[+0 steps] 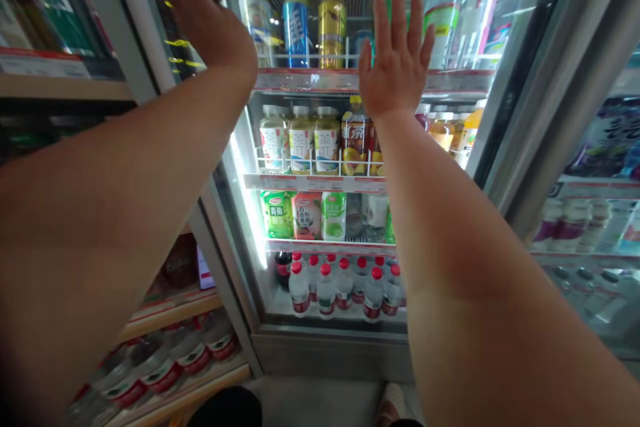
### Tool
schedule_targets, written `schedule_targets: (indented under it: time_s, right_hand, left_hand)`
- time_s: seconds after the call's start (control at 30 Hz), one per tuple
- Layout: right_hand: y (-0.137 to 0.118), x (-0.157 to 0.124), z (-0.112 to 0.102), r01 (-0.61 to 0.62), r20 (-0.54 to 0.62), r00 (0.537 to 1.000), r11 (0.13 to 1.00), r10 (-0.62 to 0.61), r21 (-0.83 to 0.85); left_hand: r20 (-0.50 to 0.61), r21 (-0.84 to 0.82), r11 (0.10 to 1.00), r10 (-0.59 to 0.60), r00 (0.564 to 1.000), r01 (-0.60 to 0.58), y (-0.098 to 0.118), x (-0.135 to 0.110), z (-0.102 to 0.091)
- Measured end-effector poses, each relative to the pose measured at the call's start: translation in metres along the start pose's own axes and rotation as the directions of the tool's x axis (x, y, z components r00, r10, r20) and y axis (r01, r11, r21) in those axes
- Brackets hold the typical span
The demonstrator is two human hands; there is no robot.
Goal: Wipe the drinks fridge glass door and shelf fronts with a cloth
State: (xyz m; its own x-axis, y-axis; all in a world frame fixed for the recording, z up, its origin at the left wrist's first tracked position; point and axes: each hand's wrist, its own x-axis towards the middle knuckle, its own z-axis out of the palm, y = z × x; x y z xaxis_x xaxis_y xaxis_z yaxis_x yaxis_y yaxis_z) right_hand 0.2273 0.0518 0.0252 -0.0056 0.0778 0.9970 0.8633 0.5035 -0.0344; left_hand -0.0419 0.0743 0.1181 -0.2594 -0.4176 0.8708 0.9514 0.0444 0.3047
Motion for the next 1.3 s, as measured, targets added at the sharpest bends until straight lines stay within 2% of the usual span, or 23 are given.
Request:
schedule_targets:
  time_s: [0.07,0.1,0.17,0.2,0.23,0.27,0.3,0.37,0.43,0.5,0.53,0.57,0.63,0.67,0.77,0.8,0.83,0.97,1.03,1.1,1.23,1.27,1.3]
  right_hand:
    - [0.000,0.000,0.001,0.005,-0.003,1.000,1.000,-0.005,0.015]
    - [0.000,0.000,0.001,0.005,-0.004,1.000,1.000,-0.005,0.018]
    - [0.001,0.000,0.001,0.008,-0.007,1.000,1.000,-0.008,0.006]
    - [0.001,0.000,0.001,0.005,-0.012,1.000,1.000,-0.005,-0.006]
    - [0.001,0.000,0.001,0.004,-0.012,1.000,1.000,-0.004,-0.015]
    - [0.001,0.000,0.001,0.003,-0.012,1.000,1.000,-0.004,-0.019]
    - [0.000,0.000,0.000,0.005,-0.010,1.000,1.000,-0.005,-0.018]
    - [0.000,-0.001,0.000,0.011,-0.005,1.000,1.000,-0.011,-0.009]
    - [0.001,-0.001,0.000,0.018,-0.007,1.000,1.000,-0.018,-0.001]
    - [0.002,-0.002,0.001,0.023,-0.023,0.999,1.000,-0.023,-0.005]
    - [0.003,-0.002,0.002,0.026,-0.033,0.999,1.000,-0.026,-0.008]
    - [0.003,-0.002,0.002,0.029,-0.042,0.999,1.000,-0.029,-0.011]
    - [0.004,-0.001,0.003,0.034,-0.046,0.998,0.999,-0.035,-0.018]
    - [0.004,-0.001,0.003,0.035,-0.043,0.998,0.999,-0.036,-0.022]
    - [0.004,-0.001,0.003,0.035,-0.044,0.998,0.999,-0.037,-0.035]
    - [0.004,-0.001,0.003,0.039,-0.048,0.998,0.999,-0.041,-0.036]
    - [0.004,-0.001,0.003,0.041,-0.053,0.998,0.999,-0.043,-0.035]
    - [0.004,-0.001,0.003,0.034,-0.055,0.998,0.999,-0.036,-0.031]
    - [0.004,-0.001,0.004,0.031,-0.065,0.997,0.999,-0.033,-0.038]
    - [0.005,0.001,0.005,0.020,-0.045,0.999,0.999,-0.022,-0.049]
    - [0.009,0.005,0.010,0.009,-0.005,1.000,0.997,-0.010,-0.076]
    - [0.010,0.006,0.010,0.010,-0.003,1.000,0.997,-0.010,-0.079]
    - [0.010,0.006,0.011,0.013,-0.011,1.000,0.997,-0.014,-0.077]
  left_hand:
    - [0.055,-0.129,0.967,0.226,0.973,-0.218,0.006,-0.015,-0.023]
    - [0.117,-0.206,0.891,0.434,0.894,-0.405,0.010,-0.023,-0.037]
    - [0.230,-0.402,0.597,0.800,0.554,-0.694,0.016,-0.037,-0.066]
    - [0.264,-0.487,0.441,0.897,0.354,-0.754,0.018,-0.042,-0.078]
    - [0.273,-0.549,0.327,0.940,0.205,-0.769,0.019,-0.045,-0.087]
    - [0.277,-0.589,0.255,0.955,0.105,-0.767,0.019,-0.047,-0.093]
    - [0.278,-0.603,0.230,0.958,0.070,-0.764,0.019,-0.048,-0.096]
    - [0.272,-0.565,0.299,0.948,0.168,-0.769,0.018,-0.048,-0.093]
    - [0.279,-0.438,0.537,0.844,0.458,-0.721,0.017,-0.046,-0.081]
    - [0.287,-0.240,0.835,0.548,0.786,-0.495,0.017,-0.044,-0.069]
    - [0.273,-0.138,0.932,0.362,0.891,-0.336,0.017,-0.044,-0.065]
    - [0.254,-0.067,0.975,0.224,0.941,-0.214,0.017,-0.044,-0.063]
    - [0.258,-0.079,0.966,0.257,0.931,-0.244,0.017,-0.044,-0.066]
    - [0.288,-0.163,0.908,0.418,0.862,-0.386,0.017,-0.045,-0.071]
    - [0.275,-0.486,0.498,0.867,0.415,-0.718,0.017,-0.049,-0.084]
    - [0.254,-0.523,0.429,0.903,0.346,-0.737,0.016,-0.050,-0.084]
    - [0.243,-0.515,0.441,0.898,0.368,-0.735,0.014,-0.050,-0.082]
    - [0.222,-0.286,0.868,0.471,0.854,-0.405,0.004,-0.045,-0.053]
    - [0.196,-0.226,0.943,0.291,0.936,-0.246,0.001,-0.044,-0.046]
    - [0.215,-0.273,0.894,0.418,0.883,-0.356,0.002,-0.045,-0.052]
    - [0.229,-0.517,0.507,0.858,0.460,-0.690,0.009,-0.053,-0.075]
    - [0.218,-0.538,0.485,0.870,0.443,-0.689,0.010,-0.055,-0.075]
    - [0.208,-0.531,0.524,0.842,0.497,-0.666,0.009,-0.055,-0.070]
